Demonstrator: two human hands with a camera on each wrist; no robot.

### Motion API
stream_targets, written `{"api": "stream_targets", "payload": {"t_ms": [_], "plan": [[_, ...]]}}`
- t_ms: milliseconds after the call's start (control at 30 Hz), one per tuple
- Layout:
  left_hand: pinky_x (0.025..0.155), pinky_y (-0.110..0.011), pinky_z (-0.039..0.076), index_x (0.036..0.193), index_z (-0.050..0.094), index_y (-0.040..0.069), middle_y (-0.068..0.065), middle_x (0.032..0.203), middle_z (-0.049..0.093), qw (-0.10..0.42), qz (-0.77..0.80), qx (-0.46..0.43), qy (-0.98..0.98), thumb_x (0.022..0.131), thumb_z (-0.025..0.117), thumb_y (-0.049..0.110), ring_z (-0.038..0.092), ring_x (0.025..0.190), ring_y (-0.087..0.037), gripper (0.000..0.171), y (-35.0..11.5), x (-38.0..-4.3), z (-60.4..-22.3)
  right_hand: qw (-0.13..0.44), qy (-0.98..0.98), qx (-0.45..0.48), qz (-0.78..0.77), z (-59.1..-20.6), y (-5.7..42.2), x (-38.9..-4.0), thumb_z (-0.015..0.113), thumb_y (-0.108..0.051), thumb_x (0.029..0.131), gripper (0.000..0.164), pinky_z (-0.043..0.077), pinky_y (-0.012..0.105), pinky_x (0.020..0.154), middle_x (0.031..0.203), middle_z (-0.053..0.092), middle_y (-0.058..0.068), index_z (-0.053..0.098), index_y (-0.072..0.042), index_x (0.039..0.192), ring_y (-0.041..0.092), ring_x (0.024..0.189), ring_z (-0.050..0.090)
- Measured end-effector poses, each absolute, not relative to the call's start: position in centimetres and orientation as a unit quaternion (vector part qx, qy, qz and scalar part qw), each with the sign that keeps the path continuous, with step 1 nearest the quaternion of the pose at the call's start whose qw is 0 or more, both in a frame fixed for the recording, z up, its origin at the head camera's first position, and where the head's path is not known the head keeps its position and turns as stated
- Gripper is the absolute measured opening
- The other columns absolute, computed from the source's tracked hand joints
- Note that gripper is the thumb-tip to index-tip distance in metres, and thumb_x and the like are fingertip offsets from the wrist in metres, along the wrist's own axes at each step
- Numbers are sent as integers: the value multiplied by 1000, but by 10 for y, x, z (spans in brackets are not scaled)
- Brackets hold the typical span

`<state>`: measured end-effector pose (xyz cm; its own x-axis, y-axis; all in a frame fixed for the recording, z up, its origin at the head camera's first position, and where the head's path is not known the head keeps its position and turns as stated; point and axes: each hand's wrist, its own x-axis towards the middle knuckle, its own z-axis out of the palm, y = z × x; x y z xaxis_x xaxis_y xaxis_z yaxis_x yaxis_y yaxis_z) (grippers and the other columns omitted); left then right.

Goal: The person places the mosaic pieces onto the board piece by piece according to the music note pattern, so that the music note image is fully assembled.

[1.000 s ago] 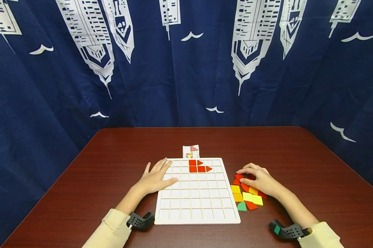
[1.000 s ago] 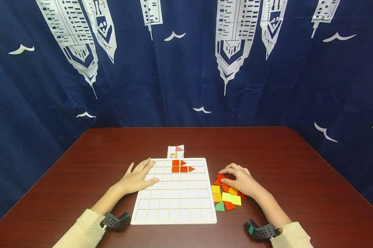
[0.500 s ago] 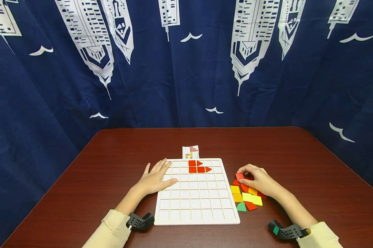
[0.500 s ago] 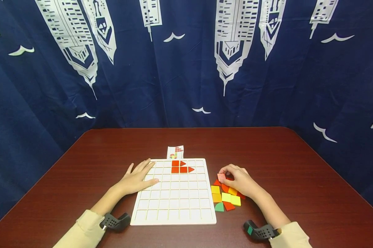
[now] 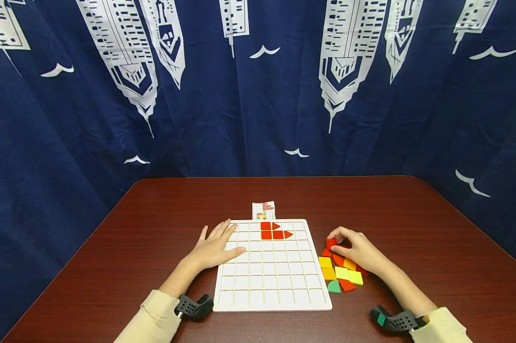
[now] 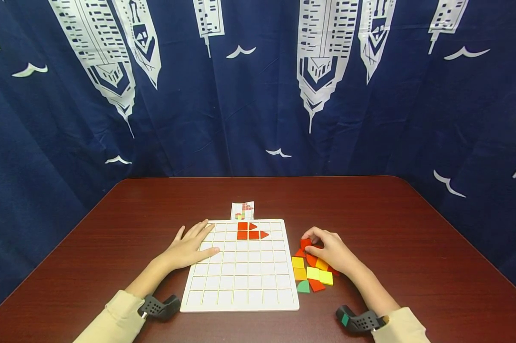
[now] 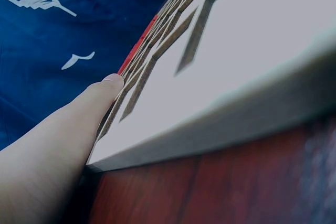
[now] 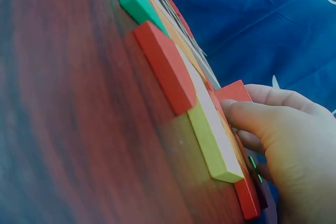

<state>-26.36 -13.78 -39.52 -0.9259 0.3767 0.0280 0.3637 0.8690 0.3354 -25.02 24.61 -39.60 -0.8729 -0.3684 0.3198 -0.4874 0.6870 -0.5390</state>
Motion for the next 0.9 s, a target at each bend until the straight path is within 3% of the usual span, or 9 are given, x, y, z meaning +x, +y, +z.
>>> {"api": "stream_targets", "payload": {"t_ms": [233,900], "plan": [[109,-57,-5,145,22,23,-2,154,12,16,171,194,966,82,39,69,12,142,-23,81,-138,-264,-397,102,-907,243,327,-397,247,-250,67,-12,81,14,43,18,64,79,62,-4,61,-17,93,-1,71,49],[110,-56,-4,145,23,22,-3,154,14,15,169,190,967,82,41,69,13,142,-23,81,-137,-263,-394,92,-907,234,337,-395,246,-249,67,-14,81,13,40,18,61,77,61,-7,61,-17,92,-1,70,48]]}}
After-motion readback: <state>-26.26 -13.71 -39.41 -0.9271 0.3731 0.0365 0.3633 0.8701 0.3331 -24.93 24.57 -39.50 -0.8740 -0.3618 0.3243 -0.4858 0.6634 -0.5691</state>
